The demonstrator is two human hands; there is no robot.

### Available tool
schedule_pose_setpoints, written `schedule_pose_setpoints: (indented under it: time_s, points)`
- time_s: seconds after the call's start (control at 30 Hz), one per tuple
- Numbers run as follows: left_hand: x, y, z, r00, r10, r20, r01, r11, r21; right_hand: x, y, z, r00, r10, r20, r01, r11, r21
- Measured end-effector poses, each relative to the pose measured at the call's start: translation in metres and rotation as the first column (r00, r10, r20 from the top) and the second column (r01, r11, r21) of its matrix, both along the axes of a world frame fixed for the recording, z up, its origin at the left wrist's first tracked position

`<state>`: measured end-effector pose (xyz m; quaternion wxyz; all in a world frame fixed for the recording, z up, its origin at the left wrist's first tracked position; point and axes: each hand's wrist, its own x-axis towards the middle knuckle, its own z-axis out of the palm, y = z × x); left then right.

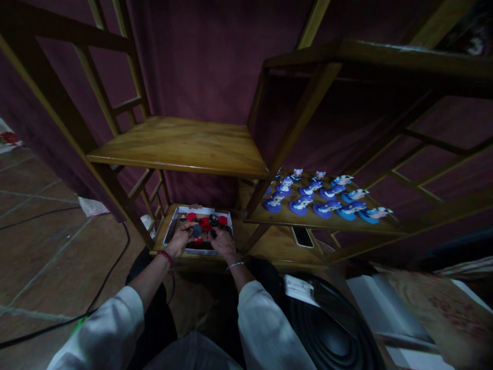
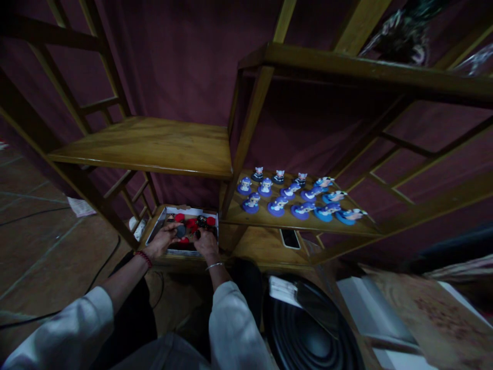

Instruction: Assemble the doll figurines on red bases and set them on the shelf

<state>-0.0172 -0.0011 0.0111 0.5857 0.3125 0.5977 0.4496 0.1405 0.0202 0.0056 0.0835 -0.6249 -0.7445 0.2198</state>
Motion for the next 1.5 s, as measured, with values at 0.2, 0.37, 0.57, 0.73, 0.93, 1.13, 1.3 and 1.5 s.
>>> schedule_pose_setpoints:
  time_s: [0.2, 0.37, 0.57, 0.73, 0.93, 1.13, 1.3, 1.5]
  points:
    - [-0.003, 0.002, -0.007, 0.995, 0.071, 0.066, -0.072, 0.997, 0.010, -0.001, -0.001, 0.001, 1.000, 0.003, -0.005, -0.003, 1.000, 0.011]
    - [-0.001, 0.000, -0.009, 0.998, 0.052, 0.044, -0.055, 0.996, 0.075, -0.001, -0.001, 0.000, 1.000, 0.015, -0.012, -0.015, 0.999, 0.031]
    - [-0.001, -0.002, -0.009, 0.983, -0.011, -0.182, 0.041, 0.985, 0.165, 0.000, 0.000, -0.003, 1.000, 0.018, -0.017, -0.017, 0.999, 0.042]
    - [0.001, 0.001, -0.012, 0.962, 0.004, -0.273, 0.043, 0.985, 0.166, 0.000, 0.001, -0.006, 1.000, 0.006, -0.030, -0.005, 0.999, 0.051]
    - [0.007, 0.000, -0.016, 0.989, 0.035, -0.144, -0.017, 0.991, 0.130, 0.000, 0.002, -0.009, 0.995, -0.011, -0.098, 0.015, 0.999, 0.033]
    - [0.008, 0.002, -0.024, 0.991, 0.096, -0.093, -0.087, 0.992, 0.094, 0.002, 0.003, -0.011, 0.983, -0.026, -0.184, 0.033, 0.999, 0.039]
    - [0.007, 0.002, -0.020, 0.994, 0.079, 0.072, -0.081, 0.997, 0.017, 0.003, 0.004, -0.013, 0.960, -0.028, -0.278, 0.045, 0.998, 0.053]
    - [0.005, 0.000, -0.005, 0.982, 0.031, 0.188, -0.031, 1.000, -0.005, 0.005, 0.008, -0.023, 0.900, -0.038, -0.433, 0.079, 0.994, 0.076]
